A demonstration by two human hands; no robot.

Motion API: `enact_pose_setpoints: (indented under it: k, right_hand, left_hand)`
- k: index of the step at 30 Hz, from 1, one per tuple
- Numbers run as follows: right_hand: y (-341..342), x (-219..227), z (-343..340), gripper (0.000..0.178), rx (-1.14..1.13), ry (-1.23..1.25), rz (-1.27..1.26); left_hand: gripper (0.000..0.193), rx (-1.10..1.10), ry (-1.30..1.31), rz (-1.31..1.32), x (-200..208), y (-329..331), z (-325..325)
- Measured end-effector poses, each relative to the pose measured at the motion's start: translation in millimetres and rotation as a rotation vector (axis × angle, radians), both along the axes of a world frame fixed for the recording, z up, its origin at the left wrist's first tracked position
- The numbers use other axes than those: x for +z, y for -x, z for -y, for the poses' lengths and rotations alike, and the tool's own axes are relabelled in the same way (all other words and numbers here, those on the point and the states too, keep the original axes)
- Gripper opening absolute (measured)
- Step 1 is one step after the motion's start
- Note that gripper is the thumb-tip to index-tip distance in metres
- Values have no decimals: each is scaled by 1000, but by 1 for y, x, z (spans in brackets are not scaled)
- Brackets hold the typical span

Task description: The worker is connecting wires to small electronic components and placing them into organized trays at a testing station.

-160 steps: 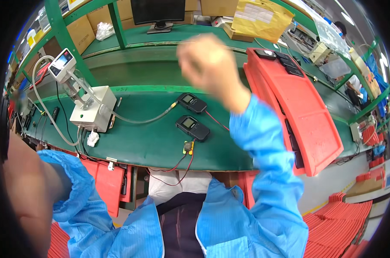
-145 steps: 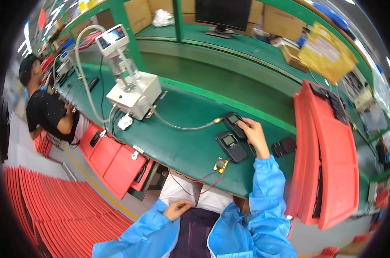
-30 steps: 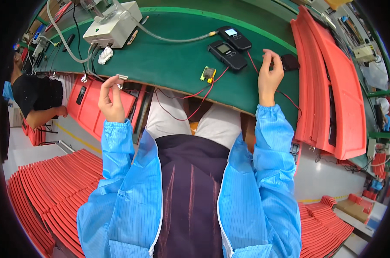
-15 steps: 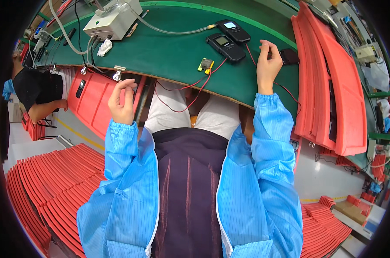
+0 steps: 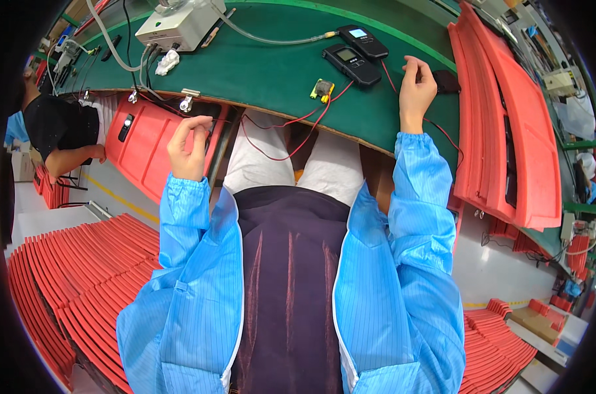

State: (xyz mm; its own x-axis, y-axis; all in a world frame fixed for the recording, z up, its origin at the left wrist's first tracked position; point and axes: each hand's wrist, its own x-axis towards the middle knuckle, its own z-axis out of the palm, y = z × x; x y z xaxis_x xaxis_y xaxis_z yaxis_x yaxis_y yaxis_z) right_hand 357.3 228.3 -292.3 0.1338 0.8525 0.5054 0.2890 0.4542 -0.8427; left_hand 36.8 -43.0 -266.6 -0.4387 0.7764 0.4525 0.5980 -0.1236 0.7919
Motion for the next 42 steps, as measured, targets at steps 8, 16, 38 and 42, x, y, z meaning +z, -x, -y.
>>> enact_pose_setpoints:
  k: [8,16,38,42]
  right_hand:
    - [-6,1,-2,24,-12,9,-18]
    - [-11,-8,-15,25,-5,-19,-74]
    - [-4,-4,-9,23,55,-28,-99]
    - [-9,-4,-9,21,50,0,-92]
  left_hand:
    - [17,-13,-14,-61,2,2,7]
    - [17,20,-32,-46,-26,1,17]
    - [18,-38,36,-1,-30,-2,34]
    - [18,-41,64,-88,-27,-6,28]
